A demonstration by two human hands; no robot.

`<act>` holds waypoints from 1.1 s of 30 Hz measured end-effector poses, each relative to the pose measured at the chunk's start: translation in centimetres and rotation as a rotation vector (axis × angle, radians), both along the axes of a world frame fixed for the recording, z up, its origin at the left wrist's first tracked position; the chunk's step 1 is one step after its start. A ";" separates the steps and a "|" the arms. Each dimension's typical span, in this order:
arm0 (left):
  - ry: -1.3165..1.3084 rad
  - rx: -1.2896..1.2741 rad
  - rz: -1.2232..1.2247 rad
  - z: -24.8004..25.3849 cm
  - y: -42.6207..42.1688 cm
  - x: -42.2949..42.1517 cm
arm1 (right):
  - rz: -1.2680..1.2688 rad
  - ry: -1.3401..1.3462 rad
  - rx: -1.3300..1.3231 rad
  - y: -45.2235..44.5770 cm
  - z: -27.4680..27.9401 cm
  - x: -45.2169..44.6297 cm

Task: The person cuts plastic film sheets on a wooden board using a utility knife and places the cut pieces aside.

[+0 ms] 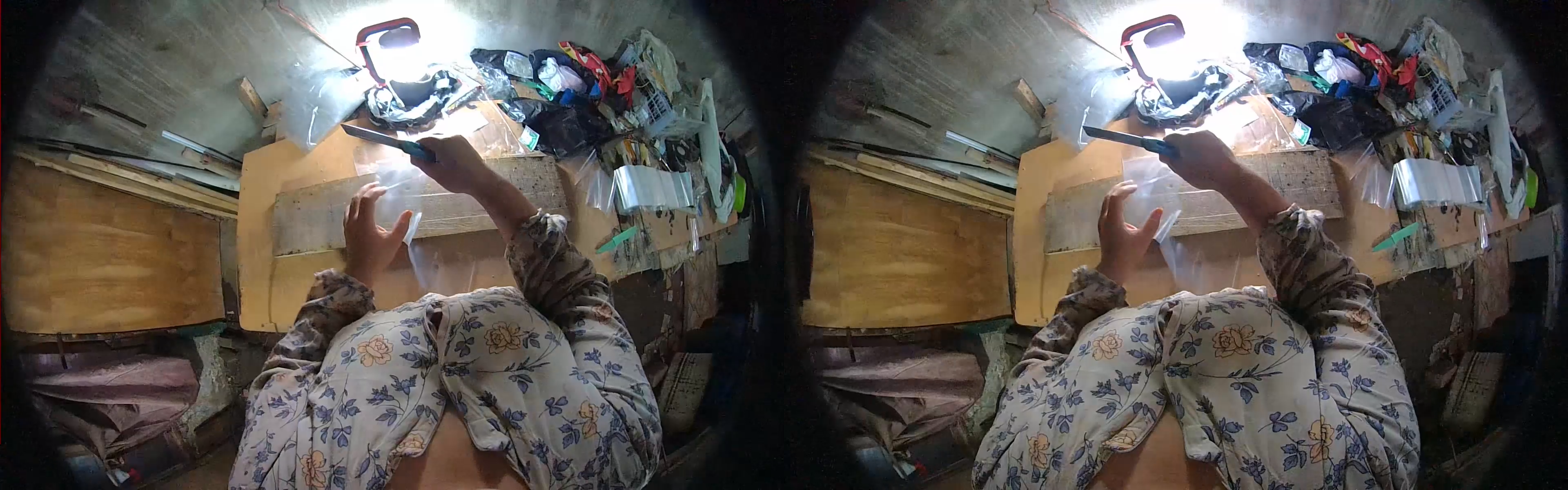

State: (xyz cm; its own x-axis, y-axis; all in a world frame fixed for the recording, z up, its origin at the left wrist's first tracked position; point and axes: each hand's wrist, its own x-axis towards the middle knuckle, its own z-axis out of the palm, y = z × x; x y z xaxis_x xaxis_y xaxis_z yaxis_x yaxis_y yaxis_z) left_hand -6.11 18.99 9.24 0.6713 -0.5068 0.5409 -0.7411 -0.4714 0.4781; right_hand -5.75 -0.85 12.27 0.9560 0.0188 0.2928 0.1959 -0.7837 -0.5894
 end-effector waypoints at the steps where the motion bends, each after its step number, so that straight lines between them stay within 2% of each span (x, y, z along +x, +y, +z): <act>1: -0.021 -0.001 0.079 -0.1 -0.3 -0.5 | -0.013 -0.017 -0.017 0.1 0.7 0.2; 2: -0.042 -0.005 0.158 -0.3 -0.4 -0.6 | -0.026 -0.034 -0.036 0.2 1.5 0.3; 4: 0.000 -0.008 0.143 -0.7 -0.3 -0.5 | -0.049 0.018 -0.031 0.5 3.0 0.4; 9: -0.018 0.109 0.225 -1.7 0.7 1.2 | -0.069 -0.093 -0.044 -0.1 4.6 1.0; 12: 0.013 -0.040 0.201 -1.7 1.6 2.7 | -0.079 -0.125 0.028 -1.2 4.8 0.5; 14: 0.020 -0.020 0.218 -1.2 2.6 3.6 | -0.199 -0.067 0.096 -2.5 4.5 -0.2; 15: 0.126 -0.020 0.070 -0.2 3.3 4.0 | -0.210 0.004 0.137 -3.5 3.8 -0.6; 16: 0.234 -0.019 -0.079 0.7 4.0 4.4 | -0.193 0.038 0.064 -4.5 3.1 -0.9; 18: 0.272 0.005 -0.129 1.7 5.1 5.3 | -0.307 0.138 0.502 -5.3 0.1 -2.3; 20: 0.636 0.039 -0.203 1.6 5.9 6.5 | -0.365 0.239 0.588 -5.1 -0.8 -3.9; 21: 0.917 -0.056 -0.260 1.3 6.0 7.2 | -0.417 0.337 0.672 -5.1 -1.3 -4.5; 22: 0.933 -0.049 -0.261 0.7 6.2 7.7 | -0.425 0.351 0.678 -5.3 -2.6 -5.0; 25: 1.201 0.037 -0.322 -1.4 6.4 9.2 | -0.413 0.310 0.822 -5.0 -7.1 -5.8; 26: 1.216 0.040 -0.324 -2.2 6.3 9.4 | -0.421 0.323 0.824 -5.0 -8.2 -5.9; 28: 1.184 0.211 -0.213 -3.5 6.0 9.9 | -0.462 0.350 0.785 -5.2 -10.8 -5.8; 33: 1.150 0.173 -0.094 -6.0 5.2 10.5 | -0.542 0.403 0.795 -5.2 -13.7 -5.4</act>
State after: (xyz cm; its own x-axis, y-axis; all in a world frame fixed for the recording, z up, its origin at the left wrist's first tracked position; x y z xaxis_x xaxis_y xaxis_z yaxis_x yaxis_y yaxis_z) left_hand 4.44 24.17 3.23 0.6766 -0.5883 -0.4429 0.0516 -0.5621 0.8255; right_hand -11.17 -6.08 -1.39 0.8086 -0.5004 -0.3095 -0.3918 -0.0655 -0.9177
